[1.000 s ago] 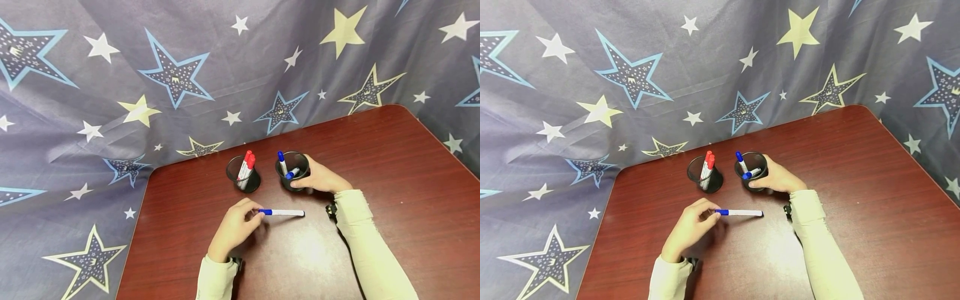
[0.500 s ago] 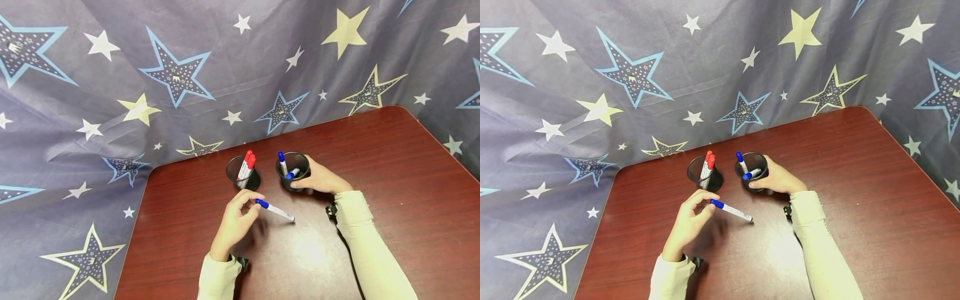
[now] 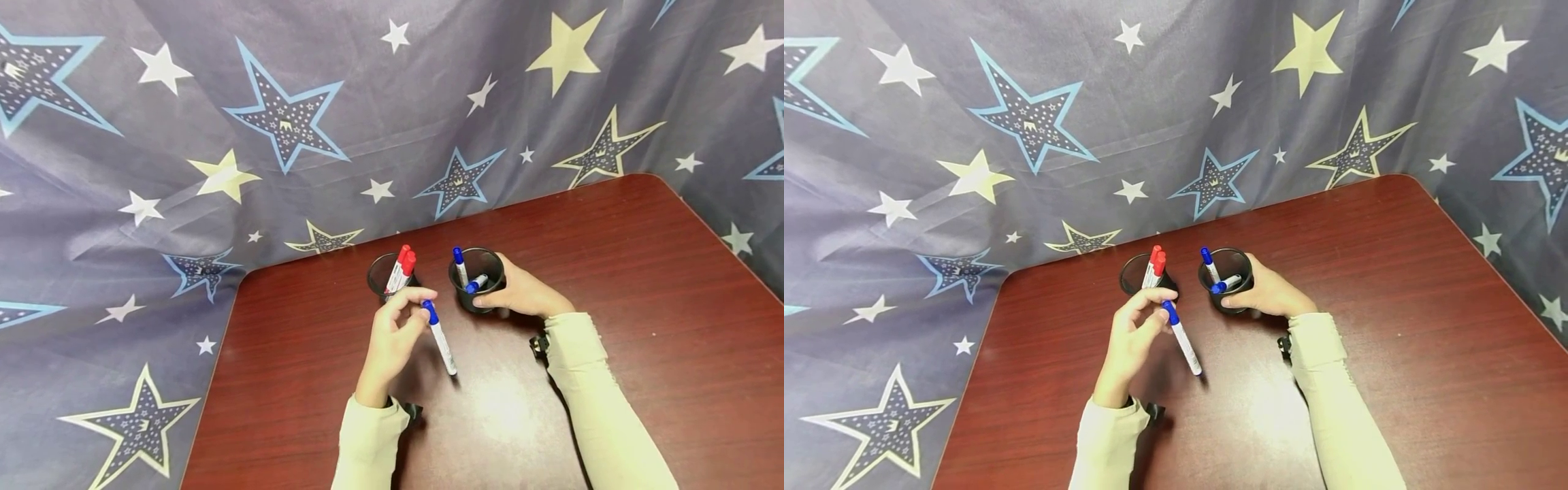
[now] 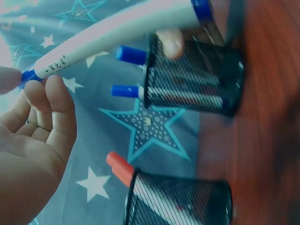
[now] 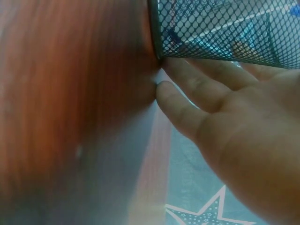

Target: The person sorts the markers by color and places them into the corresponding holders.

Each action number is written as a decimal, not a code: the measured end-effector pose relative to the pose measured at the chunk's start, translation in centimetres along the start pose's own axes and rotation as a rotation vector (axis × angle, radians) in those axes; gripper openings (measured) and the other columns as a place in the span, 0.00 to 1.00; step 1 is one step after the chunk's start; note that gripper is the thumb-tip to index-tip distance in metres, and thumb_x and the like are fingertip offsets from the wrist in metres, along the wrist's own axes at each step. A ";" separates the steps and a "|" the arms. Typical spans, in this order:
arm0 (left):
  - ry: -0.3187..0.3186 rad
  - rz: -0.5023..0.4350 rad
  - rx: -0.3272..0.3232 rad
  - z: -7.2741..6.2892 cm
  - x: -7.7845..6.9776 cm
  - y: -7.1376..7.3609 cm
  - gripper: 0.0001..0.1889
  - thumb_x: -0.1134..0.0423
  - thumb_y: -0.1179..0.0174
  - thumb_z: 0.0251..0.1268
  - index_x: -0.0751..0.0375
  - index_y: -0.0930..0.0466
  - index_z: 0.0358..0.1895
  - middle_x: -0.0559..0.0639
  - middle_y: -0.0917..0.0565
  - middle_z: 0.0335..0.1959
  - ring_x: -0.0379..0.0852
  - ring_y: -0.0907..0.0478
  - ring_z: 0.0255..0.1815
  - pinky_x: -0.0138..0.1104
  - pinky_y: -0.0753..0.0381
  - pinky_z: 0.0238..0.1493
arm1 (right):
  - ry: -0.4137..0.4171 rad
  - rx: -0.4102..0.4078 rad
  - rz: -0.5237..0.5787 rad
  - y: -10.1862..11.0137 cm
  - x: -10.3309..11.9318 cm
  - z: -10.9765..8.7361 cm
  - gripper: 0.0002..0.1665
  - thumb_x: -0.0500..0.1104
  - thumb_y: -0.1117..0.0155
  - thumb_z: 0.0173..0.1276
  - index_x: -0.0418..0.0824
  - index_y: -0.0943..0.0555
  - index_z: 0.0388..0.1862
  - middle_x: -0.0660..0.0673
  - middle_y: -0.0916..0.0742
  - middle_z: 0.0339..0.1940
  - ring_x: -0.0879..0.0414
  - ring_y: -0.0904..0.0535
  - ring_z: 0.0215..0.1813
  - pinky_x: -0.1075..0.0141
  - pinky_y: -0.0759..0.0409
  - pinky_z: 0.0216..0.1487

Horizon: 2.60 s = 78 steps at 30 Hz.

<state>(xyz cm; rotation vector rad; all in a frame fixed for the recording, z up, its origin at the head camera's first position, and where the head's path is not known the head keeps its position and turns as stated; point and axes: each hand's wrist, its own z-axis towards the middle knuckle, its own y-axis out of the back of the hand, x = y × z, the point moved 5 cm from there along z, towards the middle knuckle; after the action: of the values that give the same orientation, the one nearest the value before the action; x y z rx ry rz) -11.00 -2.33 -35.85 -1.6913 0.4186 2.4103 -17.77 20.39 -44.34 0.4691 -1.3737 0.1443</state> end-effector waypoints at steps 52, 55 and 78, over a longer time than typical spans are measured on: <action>-0.345 -0.196 -0.085 3.5 -4.3 -1.2 0.27 0.52 0.30 0.62 0.79 0.27 0.36 0.54 0.20 0.37 0.43 0.21 0.32 0.30 0.18 0.32 | -0.009 0.043 0.025 0.0 0.5 0.3 0.47 0.36 0.21 0.58 0.38 0.35 0.74 0.35 0.17 0.54 0.37 0.19 0.29 0.53 0.17 0.26; -0.429 -0.124 -0.117 4.7 -5.7 -1.4 0.26 0.50 0.31 0.62 0.76 0.25 0.35 0.57 0.20 0.35 0.46 0.22 0.35 0.30 0.22 0.34 | -0.028 0.042 0.023 0.1 0.4 0.2 0.48 0.37 0.21 0.58 0.40 0.36 0.75 0.35 0.18 0.53 0.37 0.20 0.24 0.51 0.19 0.23; -0.300 0.208 -0.034 8.9 -2.3 -3.9 0.09 0.71 0.34 0.66 0.66 0.15 0.48 0.55 0.16 0.42 0.47 0.22 0.40 0.36 0.24 0.47 | -0.094 0.047 0.013 0.1 -0.2 0.3 0.45 0.41 0.21 0.58 0.39 0.35 0.70 0.34 0.18 0.46 0.36 0.21 0.20 0.48 0.19 0.22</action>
<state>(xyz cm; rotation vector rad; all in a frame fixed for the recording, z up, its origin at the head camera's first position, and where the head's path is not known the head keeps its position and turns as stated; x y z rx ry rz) -17.03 4.23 -31.39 -1.3224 0.5320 2.7766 -18.10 20.44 -44.44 0.5112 -1.4680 0.1674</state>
